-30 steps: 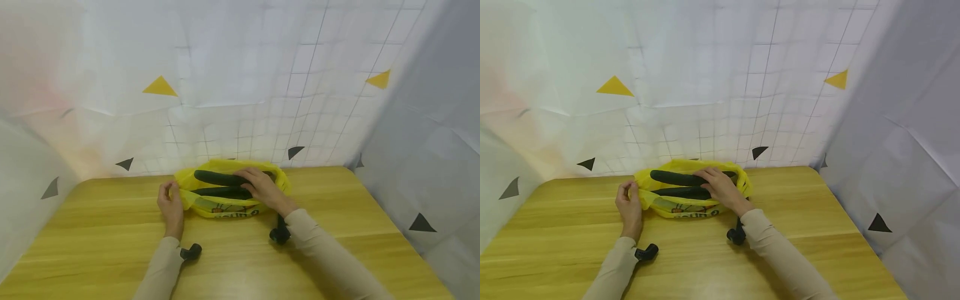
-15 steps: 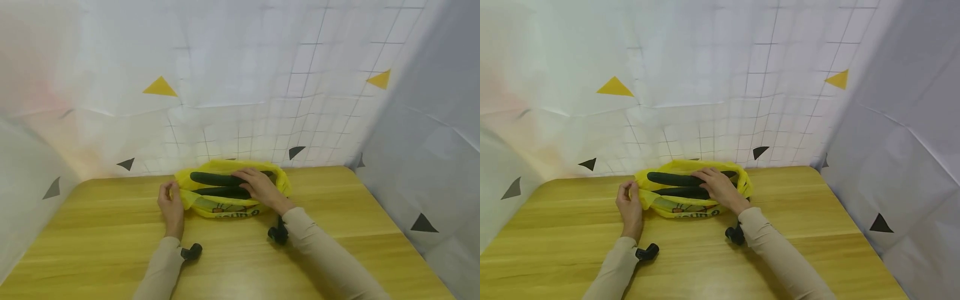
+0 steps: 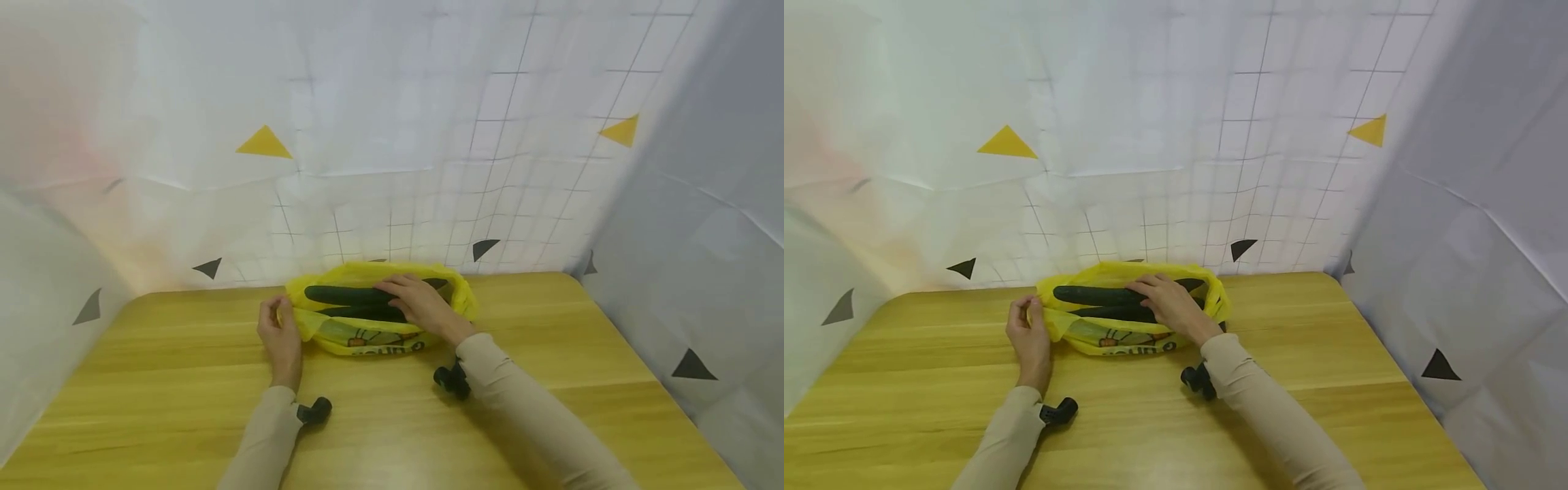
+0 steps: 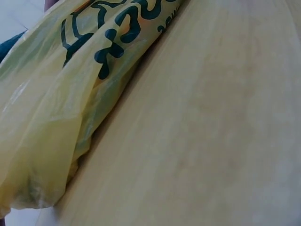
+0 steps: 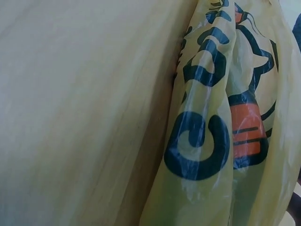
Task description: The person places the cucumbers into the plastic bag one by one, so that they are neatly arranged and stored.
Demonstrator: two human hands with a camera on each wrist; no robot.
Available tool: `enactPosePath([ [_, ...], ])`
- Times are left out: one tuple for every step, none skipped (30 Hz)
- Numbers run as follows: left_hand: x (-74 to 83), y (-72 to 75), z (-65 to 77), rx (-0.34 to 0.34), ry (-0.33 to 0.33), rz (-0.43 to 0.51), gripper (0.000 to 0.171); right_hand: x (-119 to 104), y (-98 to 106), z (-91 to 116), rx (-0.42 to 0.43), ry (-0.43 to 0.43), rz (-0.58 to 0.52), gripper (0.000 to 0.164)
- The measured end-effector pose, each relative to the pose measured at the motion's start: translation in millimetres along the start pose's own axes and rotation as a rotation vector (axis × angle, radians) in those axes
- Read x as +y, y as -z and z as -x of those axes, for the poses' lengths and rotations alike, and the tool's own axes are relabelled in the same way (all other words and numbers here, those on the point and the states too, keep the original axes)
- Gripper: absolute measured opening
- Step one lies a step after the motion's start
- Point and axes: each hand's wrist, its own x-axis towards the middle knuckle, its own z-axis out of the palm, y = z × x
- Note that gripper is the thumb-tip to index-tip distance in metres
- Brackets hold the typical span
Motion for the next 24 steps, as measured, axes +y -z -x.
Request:
enactPosePath([
  [-0.4, 0.3, 0.2, 0.003, 0.001, 0.000, 0.025, -0.4, -0.5, -0.6, -0.005, 0.000, 0.002, 0.040],
  [-0.8, 0.6, 0.4, 0.005, 0.001, 0.001, 0.025, -0.9, -1.0, -1.3, -0.008, -0.001, 0.001, 0.041],
  [-1.1, 1.0, 0.6, 0.007, 0.000, 0.002, 0.024, -1.3, -1.5, -2.0, -0.010, 0.000, 0.001, 0.041],
  [-1.5, 1.3, 0.7, 0.008, -0.001, 0.003, 0.024, -1.7, -1.8, -2.7, -0.012, -0.002, 0.000, 0.041],
  [-1.7, 1.6, 1.0, 0.010, -0.003, 0.008, 0.024, -2.0, -2.2, -3.3, -0.015, -0.004, -0.001, 0.041],
  [-2.1, 1.8, 1.2, 0.006, -0.004, 0.012, 0.025, -2.1, -2.4, -3.6, -0.018, -0.009, -0.003, 0.042],
  [-2.6, 1.8, 1.5, 0.008, 0.002, 0.009, 0.025, -1.8, -3.0, -3.7, -0.026, -0.015, 0.002, 0.042],
  [-2.9, 1.8, 1.9, 0.008, 0.005, 0.009, 0.025, -1.7, -3.0, -3.9, -0.034, -0.020, 0.004, 0.043],
  [-3.4, 1.8, 2.2, 0.008, 0.008, 0.010, 0.025, -1.5, -3.0, -4.1, -0.042, -0.026, 0.011, 0.043],
  [-3.7, 1.7, 2.5, 0.010, 0.011, 0.011, 0.025, -1.3, -2.9, -4.2, -0.048, -0.029, 0.016, 0.043],
  [-4.0, 1.5, 2.6, 0.013, 0.012, 0.012, 0.025, -1.0, -3.0, -4.4, -0.056, -0.032, 0.023, 0.043],
  [-4.2, 1.2, 2.6, 0.015, 0.013, 0.015, 0.025, -0.8, -2.8, -4.6, -0.060, -0.033, 0.028, 0.043],
  [-4.4, 0.9, 2.5, 0.019, 0.011, 0.017, 0.024, -0.5, -2.6, -4.9, -0.064, -0.034, 0.033, 0.043],
  [-4.4, 0.5, 2.2, 0.017, 0.006, 0.023, 0.024, -0.3, -2.2, -5.2, -0.066, -0.036, 0.034, 0.043],
  [-4.5, 0.0, 1.8, 0.017, 0.002, 0.025, 0.023, -0.1, -2.0, -5.4, -0.066, -0.037, 0.035, 0.043],
  [-4.5, -0.5, 1.4, 0.016, -0.001, 0.025, 0.023, 0.1, -1.8, -5.6, -0.069, -0.040, 0.037, 0.042],
  [-4.6, -1.0, 1.1, 0.016, -0.004, 0.025, 0.021, 0.2, -1.6, -5.8, -0.073, -0.043, 0.039, 0.042],
  [-4.4, -1.4, 0.8, 0.015, -0.004, 0.026, 0.021, 0.3, -1.4, -6.1, -0.075, -0.046, 0.039, 0.042],
  [-4.3, -1.6, 0.6, 0.015, -0.006, 0.026, 0.020, 0.5, -1.3, -6.5, -0.078, -0.050, 0.039, 0.042],
  [-4.1, -1.8, 0.4, 0.015, -0.005, 0.025, 0.019, 0.5, -1.3, -7.0, -0.078, -0.053, 0.039, 0.042],
  [-3.9, -1.9, 0.3, 0.016, -0.005, 0.026, 0.020, 0.8, -1.5, -7.6, -0.077, -0.057, 0.042, 0.042],
  [-3.6, -2.0, 0.3, 0.016, -0.004, 0.027, 0.020, 1.1, -1.7, -8.1, -0.076, -0.061, 0.044, 0.042],
  [-3.3, -2.1, 0.3, 0.016, -0.001, 0.027, 0.021, 1.6, -1.9, -8.6, -0.073, -0.063, 0.046, 0.042],
  [-3.1, -2.0, 0.2, 0.018, -0.003, 0.027, 0.022, 1.9, -2.4, -9.1, -0.070, -0.066, 0.049, 0.042],
])
